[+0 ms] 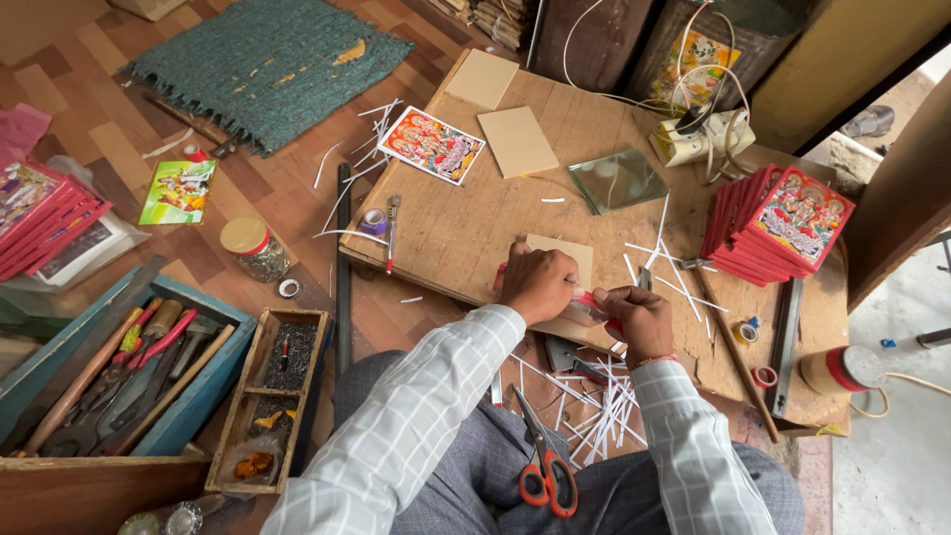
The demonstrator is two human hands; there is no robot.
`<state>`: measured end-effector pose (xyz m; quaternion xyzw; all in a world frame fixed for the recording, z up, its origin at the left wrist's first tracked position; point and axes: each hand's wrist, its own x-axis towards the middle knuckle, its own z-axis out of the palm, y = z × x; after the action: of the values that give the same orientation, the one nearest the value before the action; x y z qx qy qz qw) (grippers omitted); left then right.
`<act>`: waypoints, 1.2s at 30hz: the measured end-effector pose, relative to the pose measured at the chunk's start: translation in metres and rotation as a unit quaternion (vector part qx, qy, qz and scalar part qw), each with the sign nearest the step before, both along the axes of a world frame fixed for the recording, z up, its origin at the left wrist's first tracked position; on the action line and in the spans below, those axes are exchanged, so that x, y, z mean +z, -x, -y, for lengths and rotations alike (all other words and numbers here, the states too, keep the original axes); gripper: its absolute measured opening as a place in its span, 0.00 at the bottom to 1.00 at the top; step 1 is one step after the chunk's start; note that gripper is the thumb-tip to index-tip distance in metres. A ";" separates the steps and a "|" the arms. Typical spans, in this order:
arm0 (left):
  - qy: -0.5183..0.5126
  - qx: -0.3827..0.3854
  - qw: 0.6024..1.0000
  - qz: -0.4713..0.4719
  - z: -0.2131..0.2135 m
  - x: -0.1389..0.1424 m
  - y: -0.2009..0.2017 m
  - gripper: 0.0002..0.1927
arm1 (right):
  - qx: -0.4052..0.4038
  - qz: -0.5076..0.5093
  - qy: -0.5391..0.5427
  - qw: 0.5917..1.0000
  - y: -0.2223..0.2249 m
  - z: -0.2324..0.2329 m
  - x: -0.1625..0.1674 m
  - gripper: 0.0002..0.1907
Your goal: The person assembles small cardboard packages by placing a printed image on a cardboard base, wrapping a red ribbon around the edges, and trimming the excess with scissors. The person repeats this process for multiple units, stacking the finished packages on the table.
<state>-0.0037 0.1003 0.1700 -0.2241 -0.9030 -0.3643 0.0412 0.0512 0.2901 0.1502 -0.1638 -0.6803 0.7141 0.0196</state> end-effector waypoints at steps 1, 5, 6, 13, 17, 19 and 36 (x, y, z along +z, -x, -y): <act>0.004 -0.004 1.000 -0.005 0.001 -0.001 0.001 0.10 | -0.002 0.005 -0.011 1.000 -0.001 0.000 0.001 0.08; -0.080 0.019 0.982 -0.171 0.022 -0.003 0.012 0.14 | 0.007 -0.009 -0.031 0.999 -0.001 -0.001 0.005 0.08; -0.091 0.044 0.988 -0.117 0.035 -0.004 0.017 0.15 | 0.011 -0.016 -0.025 1.000 -0.001 -0.001 0.005 0.08; -0.380 -0.026 0.907 0.181 0.094 -0.028 0.020 0.12 | 0.012 -0.024 -0.004 1.000 0.006 -0.004 0.002 0.07; -0.428 -0.017 0.884 0.188 0.087 -0.039 0.022 0.09 | 0.001 -0.030 0.009 1.000 0.007 -0.001 -0.002 0.08; -0.472 0.006 0.852 0.227 0.080 -0.041 0.024 0.08 | -0.008 -0.031 0.006 0.999 0.009 0.001 -0.003 0.07; -0.532 0.087 0.796 0.274 0.066 -0.033 0.017 0.07 | 0.002 -0.485 -0.605 0.632 -0.030 0.092 0.038 0.14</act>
<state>-0.0211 0.0346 0.1369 0.0221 -0.5556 -0.8287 -0.0640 0.0816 0.1985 0.1884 0.2561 -0.8527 0.1196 0.4393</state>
